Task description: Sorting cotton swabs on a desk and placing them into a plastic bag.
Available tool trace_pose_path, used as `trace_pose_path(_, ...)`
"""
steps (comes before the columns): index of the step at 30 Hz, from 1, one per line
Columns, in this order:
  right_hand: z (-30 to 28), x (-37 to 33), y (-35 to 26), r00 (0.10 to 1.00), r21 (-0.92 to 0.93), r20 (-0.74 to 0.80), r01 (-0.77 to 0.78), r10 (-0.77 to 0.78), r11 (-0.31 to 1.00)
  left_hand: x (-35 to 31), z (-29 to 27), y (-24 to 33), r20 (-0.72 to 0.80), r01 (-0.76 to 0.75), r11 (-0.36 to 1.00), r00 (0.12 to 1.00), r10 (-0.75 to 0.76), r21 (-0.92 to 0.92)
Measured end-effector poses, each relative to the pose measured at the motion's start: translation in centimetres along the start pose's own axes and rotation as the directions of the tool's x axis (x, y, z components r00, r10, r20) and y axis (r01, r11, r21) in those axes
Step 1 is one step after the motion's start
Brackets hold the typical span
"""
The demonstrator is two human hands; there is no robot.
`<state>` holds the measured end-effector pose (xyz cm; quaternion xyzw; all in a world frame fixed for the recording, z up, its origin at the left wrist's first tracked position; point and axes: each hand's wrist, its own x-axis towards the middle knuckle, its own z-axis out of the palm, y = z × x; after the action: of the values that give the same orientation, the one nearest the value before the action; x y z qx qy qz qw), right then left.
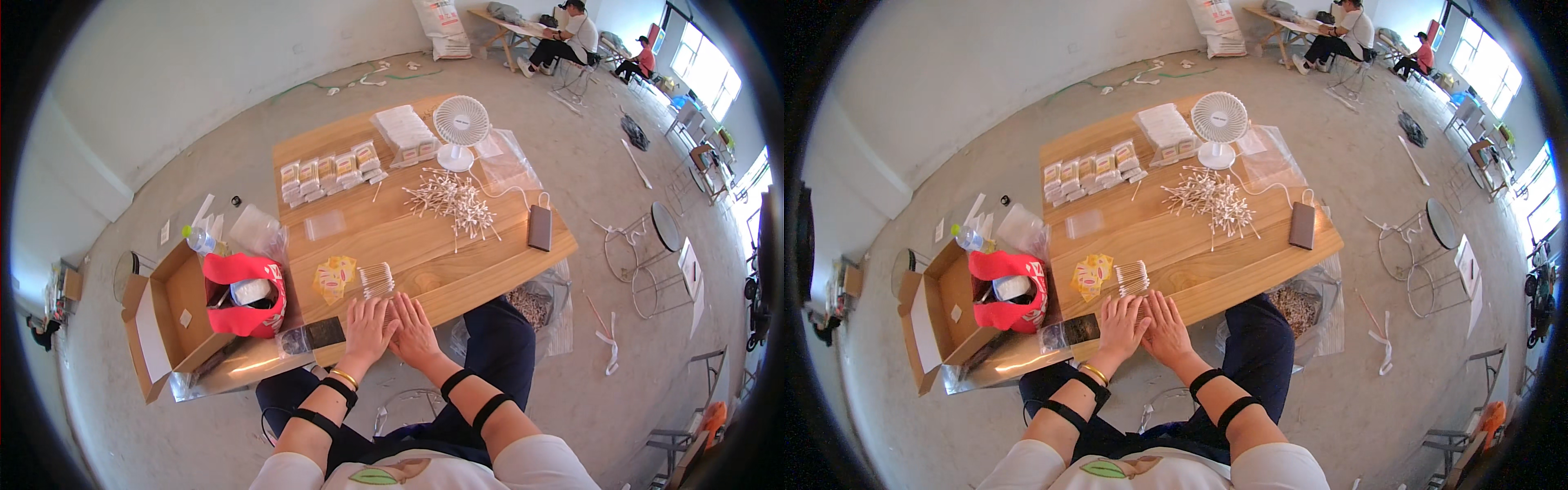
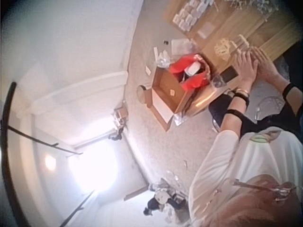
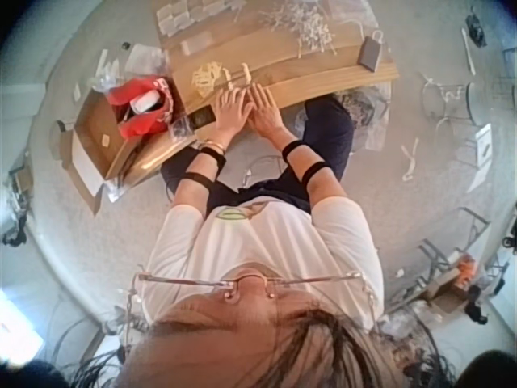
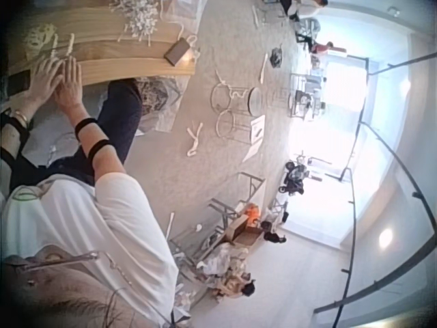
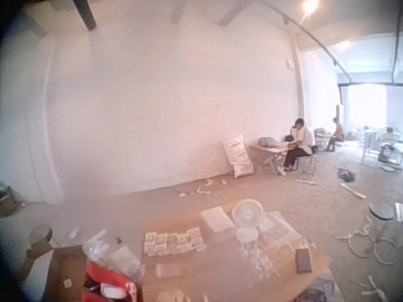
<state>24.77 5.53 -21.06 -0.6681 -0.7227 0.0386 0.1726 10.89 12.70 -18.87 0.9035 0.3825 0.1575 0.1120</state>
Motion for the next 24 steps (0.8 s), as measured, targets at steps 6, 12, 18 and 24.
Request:
trace_pose_path(6, -0.2, -0.1, -0.1, 0.999, -0.010, 0.041, -0.008, 0.009, 1.000, -0.6, 0.1, -0.4, -0.021, -0.011, 0.999, 1.000, 0.012, 0.048)
trace_pose_path(12, 0.0, -0.1, 0.1, 0.998, -0.013, 0.052, -0.017, 0.018, 1.000, -1.4, 0.3, -1.0, 0.019, -0.003, 0.996, 1.000, 0.005, -0.086)
trace_pose_path(18, 0.2, 0.0, 0.0, 0.999, -0.012, 0.041, -0.016, 0.016, 1.000, -1.9, 0.4, -1.8, 0.052, -0.038, 0.990, 0.998, 0.046, -0.133)
trace_pose_path(24, -0.2, 0.0, -0.1, 0.999, 0.079, 0.019, -0.029, 0.028, 0.996, -3.2, 0.4, -2.3, -0.029, 0.135, 0.990, 0.991, -0.134, 0.047)
